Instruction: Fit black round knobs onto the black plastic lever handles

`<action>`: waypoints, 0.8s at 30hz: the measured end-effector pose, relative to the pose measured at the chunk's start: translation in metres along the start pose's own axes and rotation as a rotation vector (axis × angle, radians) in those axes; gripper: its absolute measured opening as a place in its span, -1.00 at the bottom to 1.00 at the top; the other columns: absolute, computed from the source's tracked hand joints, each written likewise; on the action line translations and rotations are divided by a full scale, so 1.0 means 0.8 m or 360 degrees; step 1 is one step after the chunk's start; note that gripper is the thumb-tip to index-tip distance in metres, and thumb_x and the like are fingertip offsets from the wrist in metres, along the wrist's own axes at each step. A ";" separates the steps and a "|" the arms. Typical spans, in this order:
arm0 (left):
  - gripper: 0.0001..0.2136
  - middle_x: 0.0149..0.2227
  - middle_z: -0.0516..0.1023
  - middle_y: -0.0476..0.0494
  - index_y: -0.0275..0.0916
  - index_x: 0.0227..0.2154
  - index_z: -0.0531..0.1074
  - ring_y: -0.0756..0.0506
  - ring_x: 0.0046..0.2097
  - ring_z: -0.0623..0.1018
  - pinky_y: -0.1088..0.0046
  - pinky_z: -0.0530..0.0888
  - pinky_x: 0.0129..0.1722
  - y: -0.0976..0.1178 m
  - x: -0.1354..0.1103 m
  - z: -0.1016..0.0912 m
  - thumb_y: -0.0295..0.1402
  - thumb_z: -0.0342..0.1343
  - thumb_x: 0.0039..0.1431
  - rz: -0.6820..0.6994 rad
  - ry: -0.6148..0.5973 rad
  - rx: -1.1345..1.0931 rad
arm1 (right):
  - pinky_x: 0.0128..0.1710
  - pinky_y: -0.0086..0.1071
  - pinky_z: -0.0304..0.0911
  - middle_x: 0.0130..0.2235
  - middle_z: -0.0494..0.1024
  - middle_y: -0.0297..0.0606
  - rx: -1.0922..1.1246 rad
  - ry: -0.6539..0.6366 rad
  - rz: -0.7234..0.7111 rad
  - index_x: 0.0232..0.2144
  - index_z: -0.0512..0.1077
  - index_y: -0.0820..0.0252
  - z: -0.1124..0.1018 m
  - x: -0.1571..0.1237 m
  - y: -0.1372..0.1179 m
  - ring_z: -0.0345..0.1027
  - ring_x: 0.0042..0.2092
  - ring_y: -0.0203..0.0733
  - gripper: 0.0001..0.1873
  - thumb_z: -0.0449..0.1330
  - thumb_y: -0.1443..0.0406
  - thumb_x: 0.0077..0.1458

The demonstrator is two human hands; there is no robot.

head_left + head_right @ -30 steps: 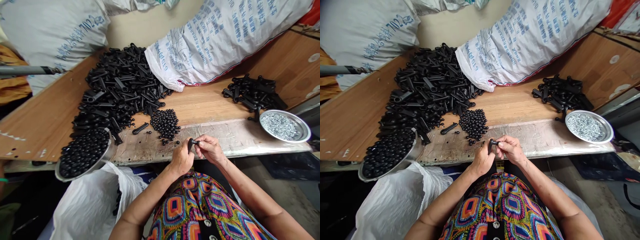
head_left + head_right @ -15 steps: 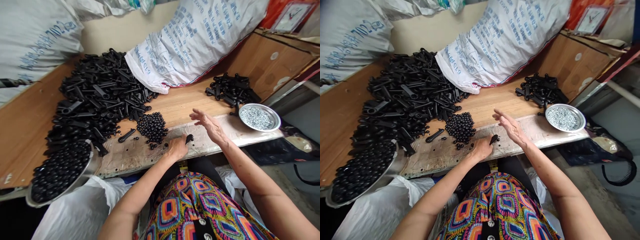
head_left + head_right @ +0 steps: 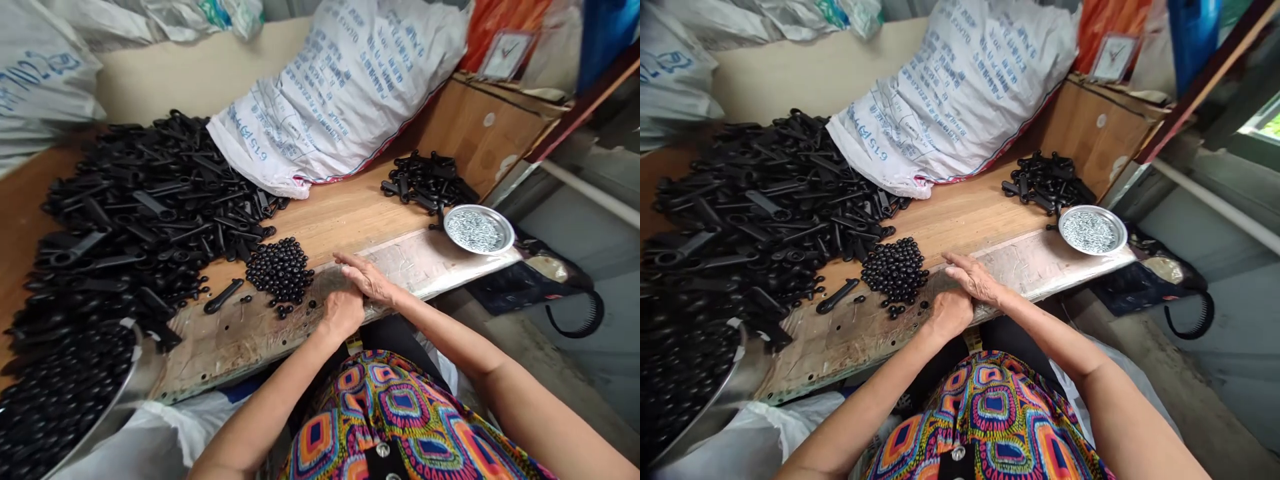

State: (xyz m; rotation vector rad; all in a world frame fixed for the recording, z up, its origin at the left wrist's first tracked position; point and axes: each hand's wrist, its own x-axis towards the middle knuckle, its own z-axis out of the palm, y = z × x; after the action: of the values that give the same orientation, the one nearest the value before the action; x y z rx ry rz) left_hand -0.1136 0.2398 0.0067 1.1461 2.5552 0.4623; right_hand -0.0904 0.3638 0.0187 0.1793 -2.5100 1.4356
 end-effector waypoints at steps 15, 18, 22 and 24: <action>-0.45 -0.16 0.45 -0.16 -0.22 0.02 0.24 -0.09 -0.16 0.46 0.41 0.40 -0.25 -0.057 -0.038 -0.064 -0.18 0.12 -0.08 -0.0106 0.0618 -0.0622 | -0.48 -0.46 0.16 -0.49 0.49 -0.31 0.0006 -0.0088 0.0093 -0.43 0.53 0.22 -0.085 -0.006 0.018 0.29 -0.51 -0.33 -0.83 0.19 0.25 -0.05; -0.51 -0.21 0.46 -0.17 -0.25 -0.05 0.31 -0.11 -0.17 0.47 0.42 0.42 -0.30 -0.100 -0.058 -0.085 -0.14 0.10 -0.06 -0.0277 0.0730 -0.0723 | -0.56 -0.43 0.11 -0.57 0.46 -0.32 -0.0032 0.0301 0.0277 -0.46 0.52 0.27 -0.140 0.025 0.046 0.22 -0.59 -0.34 -0.76 0.24 0.19 -0.14; -0.52 -0.28 0.49 -0.16 -0.30 -0.14 0.37 -0.10 -0.24 0.49 0.39 0.42 -0.24 -0.155 -0.086 -0.102 -0.11 0.12 -0.11 -0.0509 0.0791 -0.0728 | -0.39 -0.31 0.16 -0.53 0.50 -0.25 -0.0285 0.0831 0.0303 -0.40 0.50 0.24 -0.226 0.071 0.083 0.30 -0.41 -0.20 -0.70 0.21 0.12 -0.13; -0.53 -0.29 0.49 -0.15 -0.30 -0.16 0.38 -0.10 -0.25 0.49 0.38 0.42 -0.21 -0.179 -0.098 -0.105 -0.12 0.12 -0.13 -0.0599 0.0849 -0.0718 | -0.19 -0.24 0.15 -0.36 0.55 -0.29 -0.0386 0.1005 0.0232 -0.32 0.47 0.07 -0.262 0.085 0.094 0.29 -0.19 -0.12 -0.70 0.22 0.10 -0.14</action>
State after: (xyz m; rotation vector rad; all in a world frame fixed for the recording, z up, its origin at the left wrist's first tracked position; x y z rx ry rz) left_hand -0.1917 0.0763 0.0352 0.4018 2.7757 1.2991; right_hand -0.1416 0.5836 0.0769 -0.4408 -2.1572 1.0039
